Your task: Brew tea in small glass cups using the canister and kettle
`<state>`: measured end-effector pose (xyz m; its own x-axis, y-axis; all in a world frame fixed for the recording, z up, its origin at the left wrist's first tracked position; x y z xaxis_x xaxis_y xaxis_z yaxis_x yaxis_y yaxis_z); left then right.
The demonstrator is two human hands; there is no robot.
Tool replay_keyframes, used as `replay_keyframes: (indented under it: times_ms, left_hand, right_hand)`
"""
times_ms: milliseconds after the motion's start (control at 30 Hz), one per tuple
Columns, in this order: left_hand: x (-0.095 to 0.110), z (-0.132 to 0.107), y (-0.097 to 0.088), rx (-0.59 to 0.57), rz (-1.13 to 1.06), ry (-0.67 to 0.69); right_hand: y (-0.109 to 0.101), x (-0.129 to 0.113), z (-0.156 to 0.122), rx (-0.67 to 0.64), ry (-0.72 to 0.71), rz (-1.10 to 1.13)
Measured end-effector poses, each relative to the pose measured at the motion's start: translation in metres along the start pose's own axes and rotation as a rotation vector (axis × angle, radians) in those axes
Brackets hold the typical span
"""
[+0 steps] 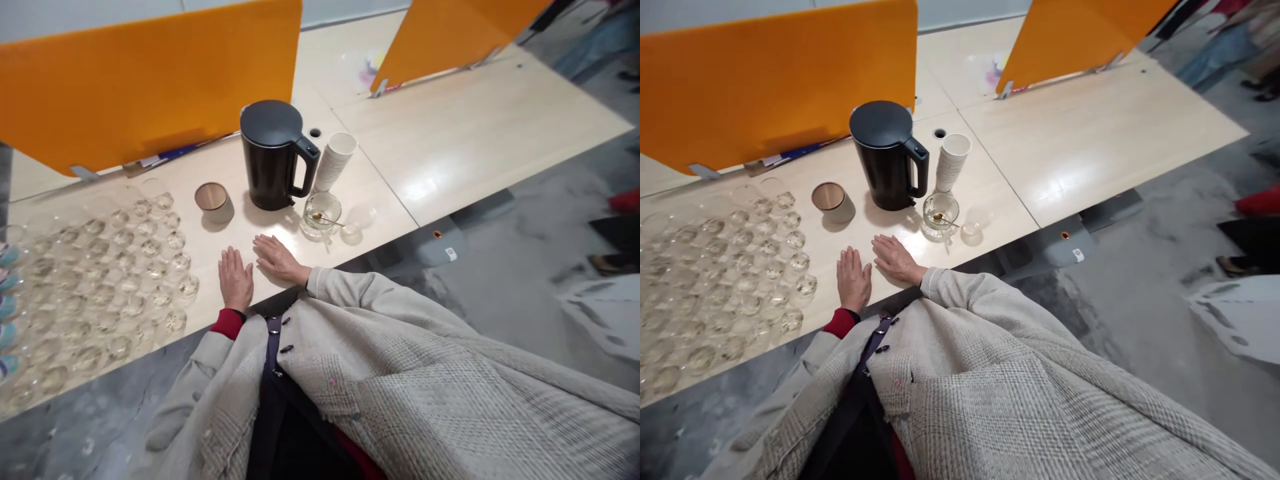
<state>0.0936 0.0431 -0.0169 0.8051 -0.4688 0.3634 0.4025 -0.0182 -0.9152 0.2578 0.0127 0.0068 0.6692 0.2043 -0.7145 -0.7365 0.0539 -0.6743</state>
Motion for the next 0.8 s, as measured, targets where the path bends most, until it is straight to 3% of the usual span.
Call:
replay_keyframes:
  times_ms: [100, 200, 300, 367, 467, 600, 800]
  left_hand:
    - [0.002, 0.001, -0.001, -0.014, 0.004, 0.004]
    - [0.004, 0.002, -0.003, -0.017, 0.018, -0.003]
    - [0.005, 0.002, -0.003, -0.013, 0.022, -0.002]
    - [0.005, 0.002, -0.003, -0.005, 0.015, 0.002]
    - [0.005, 0.003, -0.003, 0.000, 0.016, 0.004]
    - [0.005, 0.003, -0.003, 0.000, 0.019, 0.002]
    - [0.006, 0.002, -0.002, 0.010, 0.030, 0.004]
  right_hand:
    - [-0.042, -0.024, -0.035, 0.135, -0.141, 0.059]
    - [-0.103, -0.039, -0.082, 0.376, -0.158, 0.001]
    - [-0.165, -0.024, -0.124, 0.658, 0.062, -0.175]
    - [-0.193, -0.004, -0.140, 0.728, 0.221, -0.358]
    - [-0.209, 0.028, -0.143, 0.616, 0.381, -0.548]
    - [-0.205, 0.056, -0.132, 0.423, 0.465, -0.631]
    - [-0.205, 0.072, -0.128, 0.373, 0.486, -0.680]
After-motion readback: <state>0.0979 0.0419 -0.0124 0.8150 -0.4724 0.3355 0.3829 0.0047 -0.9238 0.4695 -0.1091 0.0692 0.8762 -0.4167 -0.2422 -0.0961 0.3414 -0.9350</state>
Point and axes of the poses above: each hand's wrist, its own z-axis towards the middle knuckle, its own y-axis out of the palm, x = y × z, the point moved 6 cm from there along z, towards the middle knuckle, and after that the axes turned 9 degrees about z, right-handed, at the moved point
